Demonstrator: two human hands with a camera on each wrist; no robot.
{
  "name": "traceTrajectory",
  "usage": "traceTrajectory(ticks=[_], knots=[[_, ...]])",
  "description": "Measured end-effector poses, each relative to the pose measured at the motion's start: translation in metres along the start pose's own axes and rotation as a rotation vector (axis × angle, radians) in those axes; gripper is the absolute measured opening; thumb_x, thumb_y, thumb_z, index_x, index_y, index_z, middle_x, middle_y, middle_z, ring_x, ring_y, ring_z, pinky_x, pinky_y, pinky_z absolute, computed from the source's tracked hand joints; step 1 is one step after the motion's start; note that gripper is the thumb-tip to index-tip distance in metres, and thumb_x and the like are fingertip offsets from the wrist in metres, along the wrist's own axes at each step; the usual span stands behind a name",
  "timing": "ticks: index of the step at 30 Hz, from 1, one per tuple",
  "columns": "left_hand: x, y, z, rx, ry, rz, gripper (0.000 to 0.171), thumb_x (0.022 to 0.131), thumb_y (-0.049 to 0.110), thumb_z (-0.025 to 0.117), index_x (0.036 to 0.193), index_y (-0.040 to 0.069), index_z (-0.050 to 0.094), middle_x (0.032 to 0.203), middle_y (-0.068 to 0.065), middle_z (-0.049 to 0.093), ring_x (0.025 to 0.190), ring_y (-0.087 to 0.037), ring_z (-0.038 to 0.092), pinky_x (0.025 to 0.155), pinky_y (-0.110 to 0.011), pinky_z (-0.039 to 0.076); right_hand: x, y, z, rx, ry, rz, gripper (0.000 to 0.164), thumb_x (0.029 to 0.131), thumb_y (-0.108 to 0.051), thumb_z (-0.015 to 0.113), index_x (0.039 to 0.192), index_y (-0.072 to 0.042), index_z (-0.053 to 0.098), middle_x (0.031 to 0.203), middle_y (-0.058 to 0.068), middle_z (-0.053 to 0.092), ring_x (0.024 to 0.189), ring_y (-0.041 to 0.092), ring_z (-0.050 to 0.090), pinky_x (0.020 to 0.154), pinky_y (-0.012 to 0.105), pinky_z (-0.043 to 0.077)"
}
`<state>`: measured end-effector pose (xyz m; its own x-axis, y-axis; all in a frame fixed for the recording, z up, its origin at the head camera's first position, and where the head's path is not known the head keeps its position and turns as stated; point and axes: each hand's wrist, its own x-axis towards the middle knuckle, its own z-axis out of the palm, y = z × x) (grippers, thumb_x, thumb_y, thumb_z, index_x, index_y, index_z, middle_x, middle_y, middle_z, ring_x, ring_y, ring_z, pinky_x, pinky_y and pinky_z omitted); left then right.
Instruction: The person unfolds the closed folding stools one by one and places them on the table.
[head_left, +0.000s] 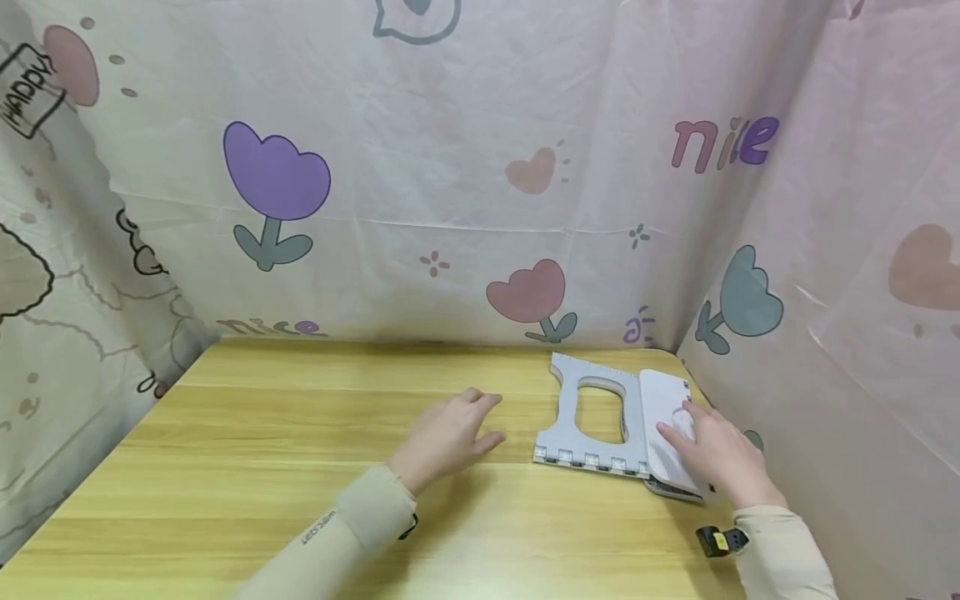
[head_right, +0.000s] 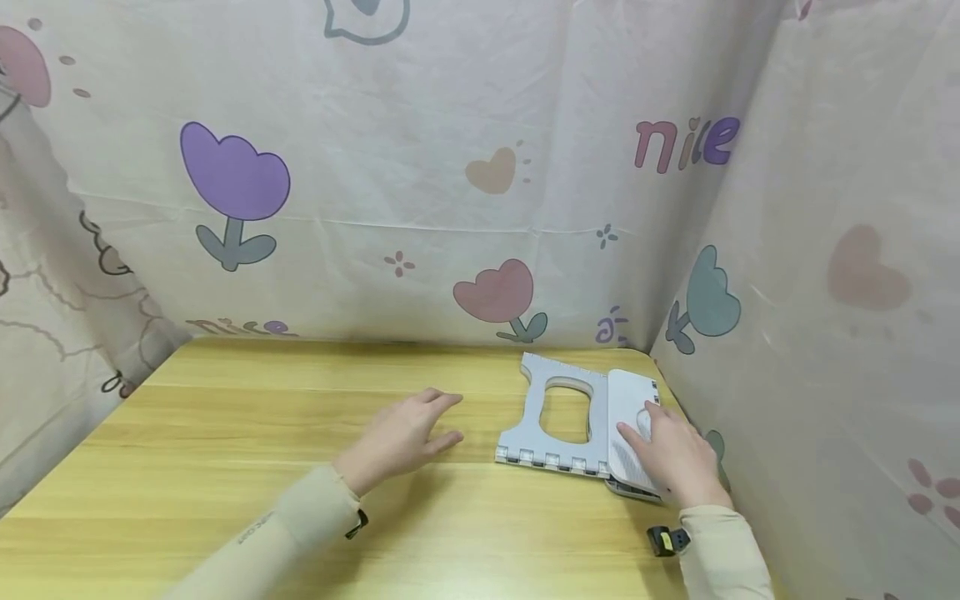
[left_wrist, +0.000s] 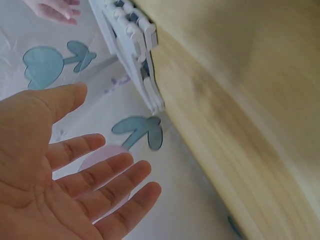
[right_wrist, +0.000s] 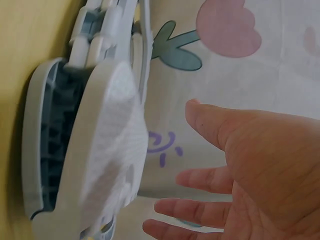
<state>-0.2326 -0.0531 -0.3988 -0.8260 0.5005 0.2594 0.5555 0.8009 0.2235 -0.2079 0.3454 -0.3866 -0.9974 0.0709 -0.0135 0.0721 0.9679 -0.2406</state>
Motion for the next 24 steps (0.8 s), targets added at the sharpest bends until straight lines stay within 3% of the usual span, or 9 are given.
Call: traceTrajectory(ticks=[7, 14, 24], knots=[[0.011, 0.014, 0.016, 0.014, -0.052, 0.058, 0.054, 0.101, 0.040, 0.075, 0.145, 0.011, 0.063, 0.132, -0.011, 0.072, 0.110, -0.028, 0.075, 0.085, -0.041, 0.067, 0.005, 0.015, 0.003, 0.003, -0.038, 0.023, 0.090, 0.108, -0.065, 0.047, 0.160, 0.007, 0.039, 0.155, 0.046, 0.042, 0.139, 0.066, 0.043, 0.101, 0.083, 0.044], [0.021, 0.027, 0.030, 0.038, -0.109, 0.084, 0.052, 0.102, 0.040, 0.073, 0.146, 0.013, 0.063, 0.137, -0.009, 0.070, 0.115, -0.025, 0.073, 0.087, -0.036, 0.066, 0.011, 0.025, 0.007, -0.006, -0.074, 0.036, 0.090, 0.107, -0.064, 0.048, 0.157, 0.011, 0.040, 0.152, 0.045, 0.045, 0.134, 0.066, 0.048, 0.096, 0.081, 0.048], [0.030, 0.040, 0.052, 0.056, -0.122, 0.128, 0.037, 0.099, 0.036, 0.078, 0.128, 0.016, 0.072, 0.125, -0.002, 0.071, 0.105, -0.016, 0.071, 0.080, -0.028, 0.063, 0.015, 0.036, 0.012, -0.013, -0.087, 0.025, 0.084, 0.108, -0.059, 0.053, 0.150, 0.013, 0.049, 0.143, 0.044, 0.054, 0.125, 0.064, 0.056, 0.093, 0.074, 0.052]])
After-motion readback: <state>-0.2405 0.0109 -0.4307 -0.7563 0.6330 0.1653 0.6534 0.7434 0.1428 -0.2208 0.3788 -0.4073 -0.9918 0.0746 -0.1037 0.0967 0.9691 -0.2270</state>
